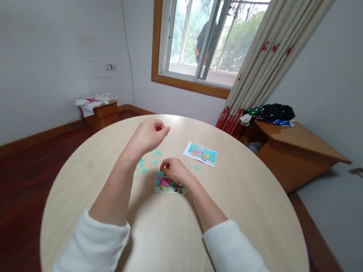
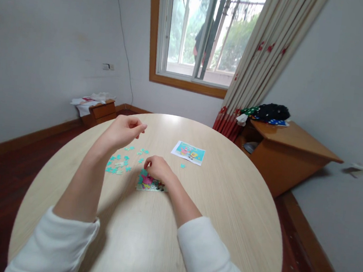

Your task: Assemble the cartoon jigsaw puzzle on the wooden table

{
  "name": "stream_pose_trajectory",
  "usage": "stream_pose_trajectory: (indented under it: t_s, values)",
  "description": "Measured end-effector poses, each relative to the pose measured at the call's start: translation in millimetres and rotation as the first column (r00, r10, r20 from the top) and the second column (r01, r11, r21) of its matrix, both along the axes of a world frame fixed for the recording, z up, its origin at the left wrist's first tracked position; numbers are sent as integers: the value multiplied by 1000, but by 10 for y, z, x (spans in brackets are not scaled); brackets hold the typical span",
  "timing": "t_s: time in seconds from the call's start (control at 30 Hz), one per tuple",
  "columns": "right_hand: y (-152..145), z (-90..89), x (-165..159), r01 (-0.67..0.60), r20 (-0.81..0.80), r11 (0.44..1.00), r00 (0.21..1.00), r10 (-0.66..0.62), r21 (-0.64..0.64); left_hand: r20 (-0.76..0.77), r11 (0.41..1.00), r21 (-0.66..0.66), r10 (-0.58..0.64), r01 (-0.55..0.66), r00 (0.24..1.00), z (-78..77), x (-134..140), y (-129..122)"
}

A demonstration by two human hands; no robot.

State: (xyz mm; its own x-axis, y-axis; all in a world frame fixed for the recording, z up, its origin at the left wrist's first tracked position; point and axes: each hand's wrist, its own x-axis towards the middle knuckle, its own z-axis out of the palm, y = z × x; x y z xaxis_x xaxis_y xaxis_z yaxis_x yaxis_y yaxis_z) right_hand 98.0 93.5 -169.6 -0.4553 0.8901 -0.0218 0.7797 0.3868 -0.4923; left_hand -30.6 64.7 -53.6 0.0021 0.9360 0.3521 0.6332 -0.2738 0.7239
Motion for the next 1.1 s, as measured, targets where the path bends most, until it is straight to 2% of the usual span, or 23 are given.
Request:
stream_pose_trajectory:
  t_s: [0.1, 0.37, 0.53, 0.7, 0.87, 1.03, 1.1]
  values:
    - [-8, 49, 1, -44, 22, 999, 999, 44, -11, 9, 1000, -4, 4, -4, 1000, 4, -7, 2]
    - [-29, 117, 4, -67, 94, 994, 993, 75, -81, 1, 1000, 6, 7, -7, 1000, -7, -22, 23]
    - [-42, 144, -1, -48, 84, 998, 995, 51, -34, 9, 1000, 10, -3, 3, 1000, -17, -31, 26]
    - [-60, 156, -3, -46, 126, 993, 990, 59, -108, 8, 1000, 0, 2, -2, 1000, -16, -30, 26]
    - [-73, 181, -2, -45, 117, 999, 992, 48, -28, 11, 1000, -8, 3, -3, 1000, -24, -31, 36]
    - [-52, 141, 7, -55, 137, 994, 988, 67, -91, 13, 1000, -9, -4, 4, 1000, -32, -39, 46]
    - [-45, 172, 37, -64, 102, 996, 992, 70, -63, 19, 1000, -17, -3, 3, 1000, -30, -41, 47]
